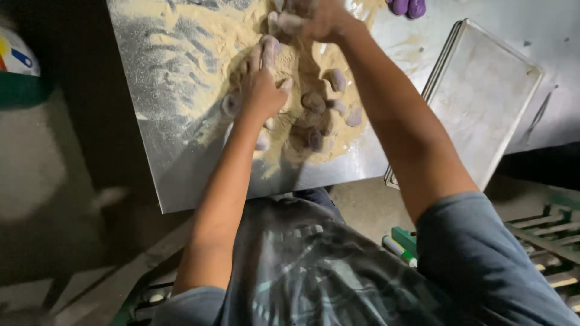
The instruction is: Shaping purple dough into small round balls and placing them onto a baking tray.
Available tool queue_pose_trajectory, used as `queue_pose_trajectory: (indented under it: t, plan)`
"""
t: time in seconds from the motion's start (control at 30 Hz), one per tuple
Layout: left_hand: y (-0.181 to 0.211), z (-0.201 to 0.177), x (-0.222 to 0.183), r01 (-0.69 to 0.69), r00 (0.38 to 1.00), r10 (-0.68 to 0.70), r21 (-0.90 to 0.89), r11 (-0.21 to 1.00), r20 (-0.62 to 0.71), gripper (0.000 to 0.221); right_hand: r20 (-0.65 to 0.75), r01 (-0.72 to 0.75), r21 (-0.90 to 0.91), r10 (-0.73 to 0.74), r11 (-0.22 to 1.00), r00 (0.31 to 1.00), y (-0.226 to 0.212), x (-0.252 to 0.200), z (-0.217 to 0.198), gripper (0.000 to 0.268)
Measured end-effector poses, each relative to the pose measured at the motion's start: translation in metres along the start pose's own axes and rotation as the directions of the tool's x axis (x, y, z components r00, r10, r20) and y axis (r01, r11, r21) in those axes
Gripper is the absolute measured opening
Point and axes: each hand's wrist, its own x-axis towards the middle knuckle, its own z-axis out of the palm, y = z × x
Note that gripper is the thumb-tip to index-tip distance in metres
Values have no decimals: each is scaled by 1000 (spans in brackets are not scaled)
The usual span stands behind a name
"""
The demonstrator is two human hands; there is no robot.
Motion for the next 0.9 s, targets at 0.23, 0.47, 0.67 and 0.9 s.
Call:
queue_pose_trajectory:
  t: [0.23, 0.47, 0.67, 0.9]
  plan:
    - [-12, -5, -33, -34, 999, 27, 176, 984, 41, 82, 159, -340, -130, 358, 931, 920, -105, -80, -21, 71]
    - [46, -29, -36, -267, 957, 292, -387, 883, 5, 78, -62, -246, -44, 243, 968, 968, -149, -178, -85, 61]
    - [103, 35, 5, 462, 861, 186, -881, 103, 473, 82, -750, 223, 140, -44, 965, 660, -125, -212, -30, 36]
    - [79, -33, -70, -350, 932, 350, -474, 808, -90, 62, -692, -474, 196, 463, 859, 554, -58, -285, 36, 36]
